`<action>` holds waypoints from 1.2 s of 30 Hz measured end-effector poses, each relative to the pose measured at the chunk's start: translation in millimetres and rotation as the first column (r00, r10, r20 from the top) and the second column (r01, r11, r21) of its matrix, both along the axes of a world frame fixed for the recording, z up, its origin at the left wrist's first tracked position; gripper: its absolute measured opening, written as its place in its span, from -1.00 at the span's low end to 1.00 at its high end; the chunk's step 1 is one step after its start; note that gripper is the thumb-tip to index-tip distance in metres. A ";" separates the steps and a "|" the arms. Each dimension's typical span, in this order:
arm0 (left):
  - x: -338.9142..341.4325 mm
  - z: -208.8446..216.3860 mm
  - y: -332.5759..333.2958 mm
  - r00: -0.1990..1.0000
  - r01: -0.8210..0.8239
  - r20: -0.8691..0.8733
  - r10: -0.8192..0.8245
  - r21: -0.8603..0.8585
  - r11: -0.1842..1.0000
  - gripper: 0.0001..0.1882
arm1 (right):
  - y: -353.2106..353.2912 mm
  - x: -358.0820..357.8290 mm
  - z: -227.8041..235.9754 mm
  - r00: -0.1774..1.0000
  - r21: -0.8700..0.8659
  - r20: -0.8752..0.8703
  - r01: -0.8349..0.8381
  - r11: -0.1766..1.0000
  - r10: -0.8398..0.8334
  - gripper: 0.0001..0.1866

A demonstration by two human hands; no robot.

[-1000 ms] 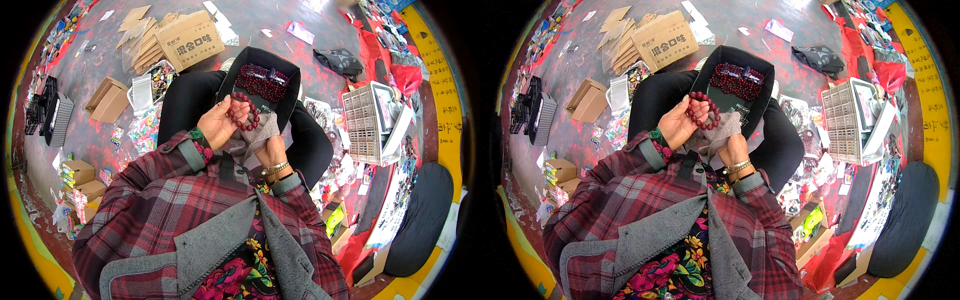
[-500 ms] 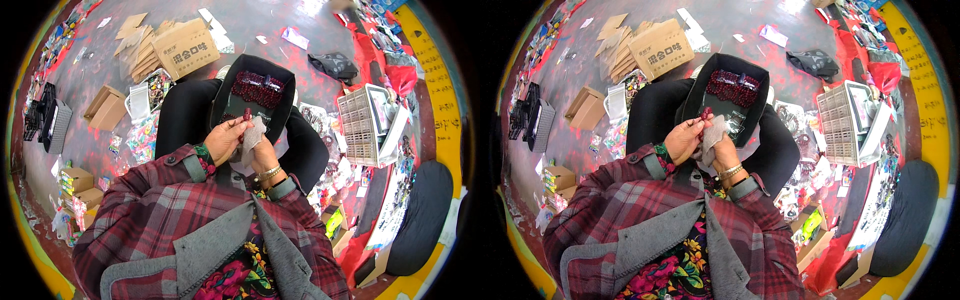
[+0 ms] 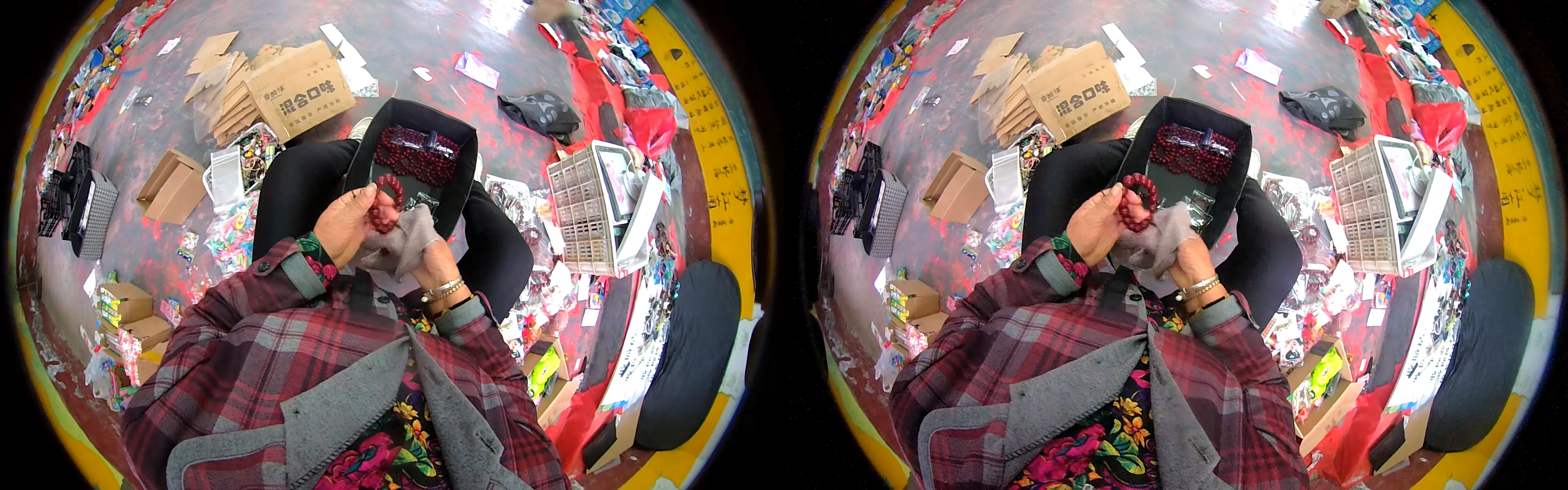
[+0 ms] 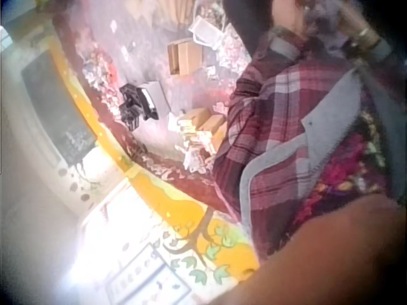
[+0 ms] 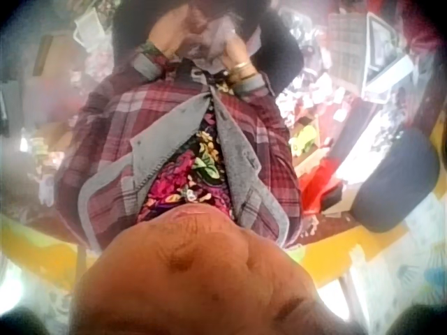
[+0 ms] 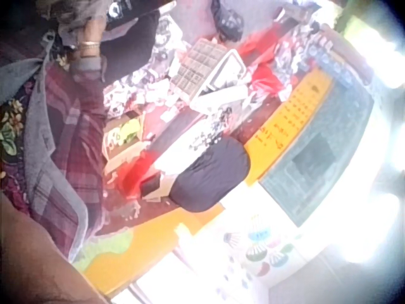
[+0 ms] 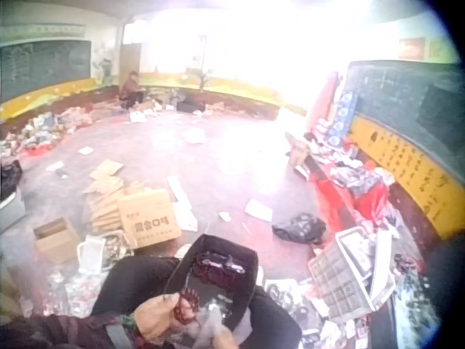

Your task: The person sits on the floor and handles red beaded bracelets. They wipe a bracelet with a cloth, place it into a clear plastic bag, and seal the bag. The person repeats this process with another bracelet, handling them one at a time.

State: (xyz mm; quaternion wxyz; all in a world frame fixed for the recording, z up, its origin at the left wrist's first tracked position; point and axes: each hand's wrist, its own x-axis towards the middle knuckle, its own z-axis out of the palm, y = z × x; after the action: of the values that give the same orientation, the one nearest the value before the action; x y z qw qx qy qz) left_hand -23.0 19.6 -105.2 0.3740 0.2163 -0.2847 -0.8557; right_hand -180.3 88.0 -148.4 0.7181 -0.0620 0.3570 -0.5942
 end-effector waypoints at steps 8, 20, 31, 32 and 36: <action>18.8 14.8 -12.3 0.874 0.420 0.271 -0.403 -0.002 0.908 -0.55 | -1.0 -27.6 21.4 0.999 -0.354 -0.008 0.047 0.934 -0.053 -0.42; 16.3 2.7 -7.3 0.855 0.400 0.336 -0.396 0.062 0.915 -0.86 | 4.6 -11.7 23.8 0.887 -0.140 -0.459 -0.128 0.982 0.051 -0.83; 5.1 2.4 7.3 0.830 0.289 0.519 0.202 -0.711 0.641 -0.71 | 9.1 -2.1 25.0 0.951 -0.089 -0.230 -0.234 0.968 0.209 -0.68; 4.7 2.8 6.4 0.811 0.310 0.514 0.279 -0.782 0.541 -0.68 | 7.0 2.0 25.7 0.958 -0.095 -0.202 -0.227 0.969 0.204 -0.71; 1.7 10.6 8.2 0.720 0.406 0.602 0.345 -0.769 0.494 -0.52 | 5.1 4.4 17.2 0.990 -0.068 -0.124 -0.075 0.995 0.066 -0.73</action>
State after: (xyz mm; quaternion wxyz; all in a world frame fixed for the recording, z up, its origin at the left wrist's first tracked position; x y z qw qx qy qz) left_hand -21.3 27.8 -94.7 0.2773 0.2946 -0.7960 -0.4502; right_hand -175.9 93.1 -131.2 0.7130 -0.1365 0.3758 -0.5760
